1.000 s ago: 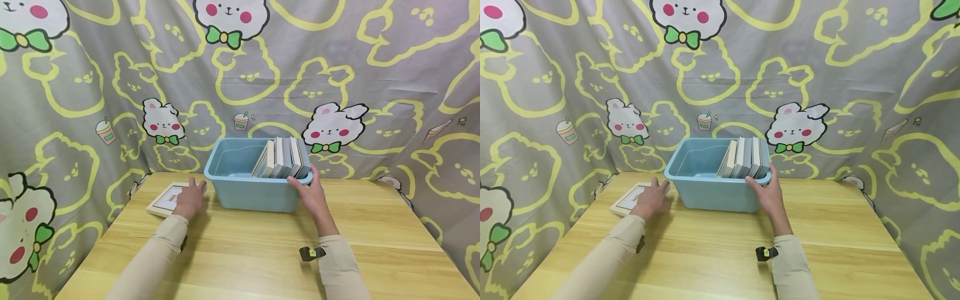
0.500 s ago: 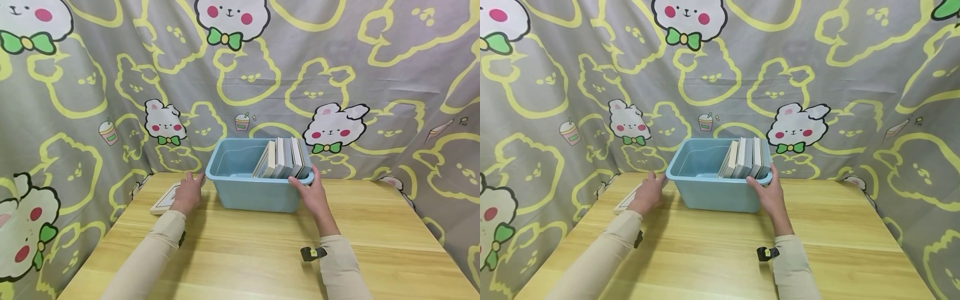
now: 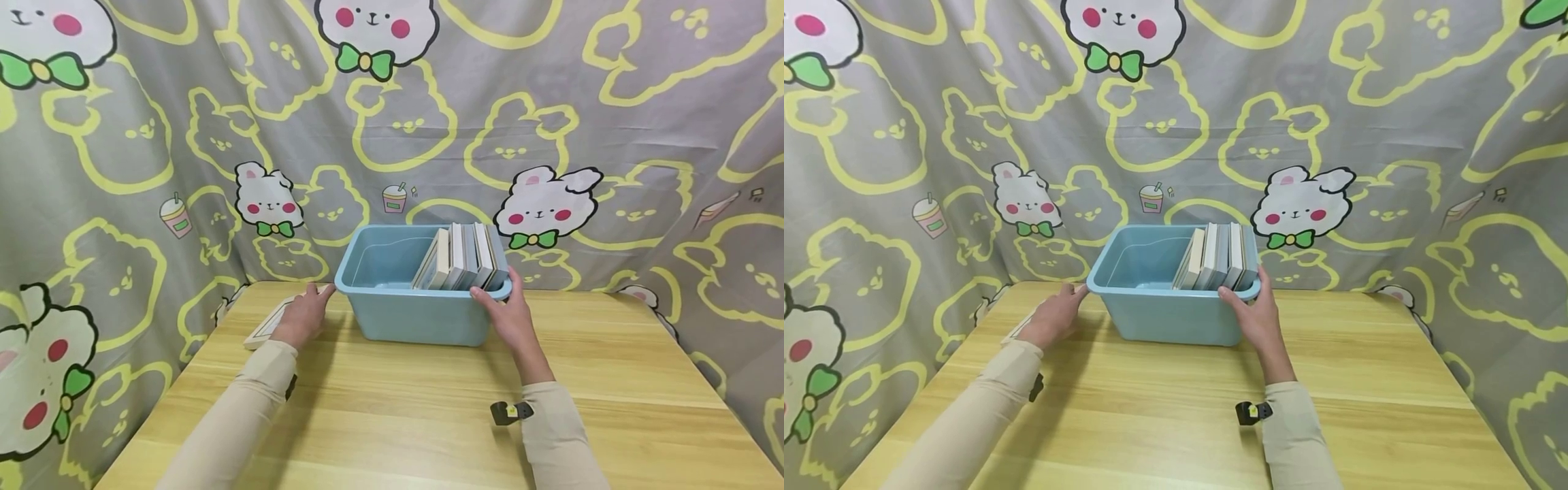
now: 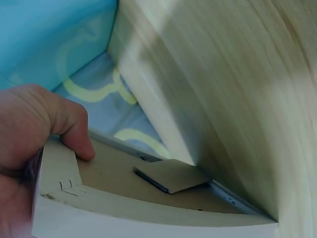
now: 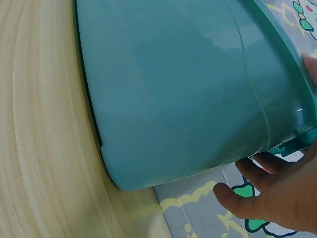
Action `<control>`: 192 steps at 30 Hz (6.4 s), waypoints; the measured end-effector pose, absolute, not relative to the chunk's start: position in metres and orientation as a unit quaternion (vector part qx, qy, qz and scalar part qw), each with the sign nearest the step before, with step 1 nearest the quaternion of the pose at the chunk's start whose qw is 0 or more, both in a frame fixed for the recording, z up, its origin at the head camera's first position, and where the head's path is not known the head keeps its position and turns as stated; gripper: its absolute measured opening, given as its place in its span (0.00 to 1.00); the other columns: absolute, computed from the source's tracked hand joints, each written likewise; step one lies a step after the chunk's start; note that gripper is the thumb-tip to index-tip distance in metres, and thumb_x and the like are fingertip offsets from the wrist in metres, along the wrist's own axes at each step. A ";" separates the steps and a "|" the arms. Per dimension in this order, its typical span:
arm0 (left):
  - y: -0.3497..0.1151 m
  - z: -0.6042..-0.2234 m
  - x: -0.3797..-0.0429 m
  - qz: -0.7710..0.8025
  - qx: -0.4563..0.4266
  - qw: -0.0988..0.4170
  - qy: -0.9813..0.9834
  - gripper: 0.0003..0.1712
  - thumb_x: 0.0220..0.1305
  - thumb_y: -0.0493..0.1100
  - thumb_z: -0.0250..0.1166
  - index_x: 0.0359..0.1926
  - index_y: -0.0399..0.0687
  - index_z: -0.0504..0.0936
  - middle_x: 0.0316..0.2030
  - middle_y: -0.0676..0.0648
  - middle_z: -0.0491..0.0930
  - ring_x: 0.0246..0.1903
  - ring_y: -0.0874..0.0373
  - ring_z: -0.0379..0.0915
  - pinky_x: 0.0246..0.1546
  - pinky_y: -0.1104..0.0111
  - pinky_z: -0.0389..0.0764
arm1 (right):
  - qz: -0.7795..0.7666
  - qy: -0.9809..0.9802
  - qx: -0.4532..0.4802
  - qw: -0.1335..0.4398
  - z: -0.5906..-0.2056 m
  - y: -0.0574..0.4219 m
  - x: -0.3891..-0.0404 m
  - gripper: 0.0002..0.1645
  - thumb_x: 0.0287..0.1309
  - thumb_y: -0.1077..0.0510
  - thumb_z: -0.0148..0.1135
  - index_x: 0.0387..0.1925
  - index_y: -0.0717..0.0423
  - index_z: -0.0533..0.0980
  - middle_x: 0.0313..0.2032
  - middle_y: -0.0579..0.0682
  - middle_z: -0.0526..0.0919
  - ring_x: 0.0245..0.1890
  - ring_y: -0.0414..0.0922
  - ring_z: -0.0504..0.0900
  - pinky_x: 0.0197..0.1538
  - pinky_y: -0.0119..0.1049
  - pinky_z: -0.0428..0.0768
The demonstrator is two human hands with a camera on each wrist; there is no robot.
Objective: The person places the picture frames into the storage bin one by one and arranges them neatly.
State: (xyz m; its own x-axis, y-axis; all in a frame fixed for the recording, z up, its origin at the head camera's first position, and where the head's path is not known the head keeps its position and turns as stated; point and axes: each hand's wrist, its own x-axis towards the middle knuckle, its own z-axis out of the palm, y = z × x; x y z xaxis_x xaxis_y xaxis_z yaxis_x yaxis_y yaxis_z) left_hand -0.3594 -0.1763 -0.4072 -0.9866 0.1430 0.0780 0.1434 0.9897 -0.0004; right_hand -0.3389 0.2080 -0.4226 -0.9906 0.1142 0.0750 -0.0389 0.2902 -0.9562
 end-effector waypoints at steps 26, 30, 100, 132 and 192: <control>-0.210 -0.343 -0.366 -0.107 -0.050 0.009 -0.993 0.44 0.57 0.26 0.54 0.74 0.47 0.52 0.60 0.28 0.69 0.57 0.32 0.69 0.58 0.43 0.70 | 0.598 -0.798 -0.018 0.071 -0.424 0.208 -0.341 0.61 0.52 0.31 0.63 0.75 0.34 0.37 0.75 0.54 0.52 0.75 0.56 0.50 0.72 0.60 0.54; -0.215 -0.334 -0.368 -0.123 -0.044 -0.012 -0.991 0.46 0.55 0.26 0.54 0.75 0.46 0.49 0.42 0.34 0.77 0.43 0.41 0.75 0.52 0.48 0.74 | 0.599 -0.797 -0.018 0.073 -0.424 0.208 -0.341 0.61 0.52 0.31 0.63 0.75 0.34 0.37 0.75 0.54 0.52 0.75 0.56 0.50 0.72 0.60 0.54; -0.155 -0.160 -0.369 -0.213 -0.037 -0.074 -0.973 0.49 0.57 0.29 0.43 0.77 0.60 0.37 0.74 0.38 0.51 0.63 0.40 0.54 0.62 0.49 0.54 | 0.614 -0.786 -0.011 0.079 -0.424 0.208 -0.338 0.60 0.53 0.34 0.65 0.76 0.36 0.39 0.75 0.54 0.53 0.75 0.56 0.51 0.71 0.59 0.55; -0.093 -0.138 -0.375 -0.187 -0.079 -0.022 -0.979 0.46 0.57 0.28 0.42 0.77 0.52 0.41 0.77 0.43 0.42 0.63 0.47 0.54 0.55 0.57 0.64 | 0.609 -0.790 -0.018 0.077 -0.426 0.209 -0.340 0.61 0.51 0.31 0.65 0.75 0.33 0.39 0.75 0.52 0.53 0.75 0.55 0.52 0.71 0.59 0.56; -0.028 -0.221 -0.428 -0.275 -0.072 -0.079 -0.956 0.35 0.70 0.38 0.48 0.75 0.52 0.50 0.73 0.40 0.55 0.60 0.50 0.63 0.53 0.61 0.69 | 0.611 -0.786 -0.011 0.090 -0.426 0.208 -0.341 0.59 0.52 0.34 0.66 0.75 0.34 0.40 0.74 0.52 0.55 0.75 0.53 0.53 0.72 0.56 0.57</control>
